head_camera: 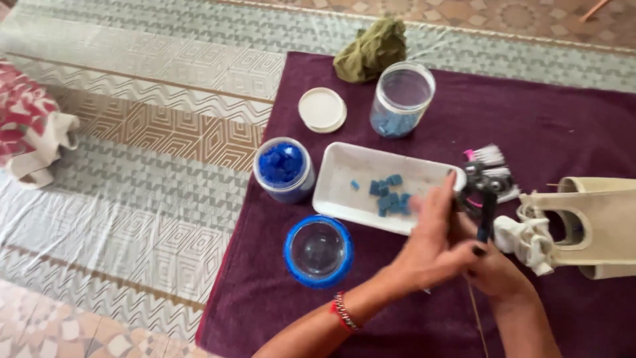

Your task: Cutting small blue mosaic tiles into smaller pieces using a mosaic nipper tool over a white tray.

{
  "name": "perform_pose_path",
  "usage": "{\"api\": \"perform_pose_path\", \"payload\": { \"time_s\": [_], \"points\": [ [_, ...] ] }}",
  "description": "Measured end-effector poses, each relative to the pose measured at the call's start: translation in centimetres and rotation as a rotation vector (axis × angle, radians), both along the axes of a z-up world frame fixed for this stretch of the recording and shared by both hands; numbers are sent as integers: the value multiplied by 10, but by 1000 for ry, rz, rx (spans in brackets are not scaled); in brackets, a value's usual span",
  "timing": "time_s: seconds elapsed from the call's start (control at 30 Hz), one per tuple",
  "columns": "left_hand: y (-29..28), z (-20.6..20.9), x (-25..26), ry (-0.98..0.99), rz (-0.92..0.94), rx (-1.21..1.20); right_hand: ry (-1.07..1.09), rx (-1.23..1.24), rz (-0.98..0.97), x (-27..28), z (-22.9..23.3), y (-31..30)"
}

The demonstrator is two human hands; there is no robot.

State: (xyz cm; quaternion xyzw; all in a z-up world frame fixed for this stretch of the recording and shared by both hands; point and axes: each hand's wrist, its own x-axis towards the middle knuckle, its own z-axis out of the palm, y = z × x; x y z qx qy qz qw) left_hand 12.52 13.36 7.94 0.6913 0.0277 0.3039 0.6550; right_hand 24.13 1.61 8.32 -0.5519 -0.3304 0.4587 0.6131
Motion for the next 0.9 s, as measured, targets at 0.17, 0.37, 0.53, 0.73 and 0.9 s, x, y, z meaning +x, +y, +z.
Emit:
{"api": "perform_pose_path", "payload": {
  "time_s": [0.17, 0.37, 0.53, 0.73, 0.9],
  "points": [
    [-10, 0, -6, 70, 24, -4, -157, -295, -85, -34, 33, 21],
    [-6, -27, -33, 229, 307, 602, -179, -382, -347, -2, -8, 8],
    [5, -37, -49, 342, 474, 1127, -42, -243, -389, 9, -4, 0],
    [3, -48, -29, 199, 516, 1215, -4, -262, -359, 10, -2, 0],
    [-14, -53, -21, 229, 308, 1061, 74, -302, -338, 10, -1, 3]
  ]
}}
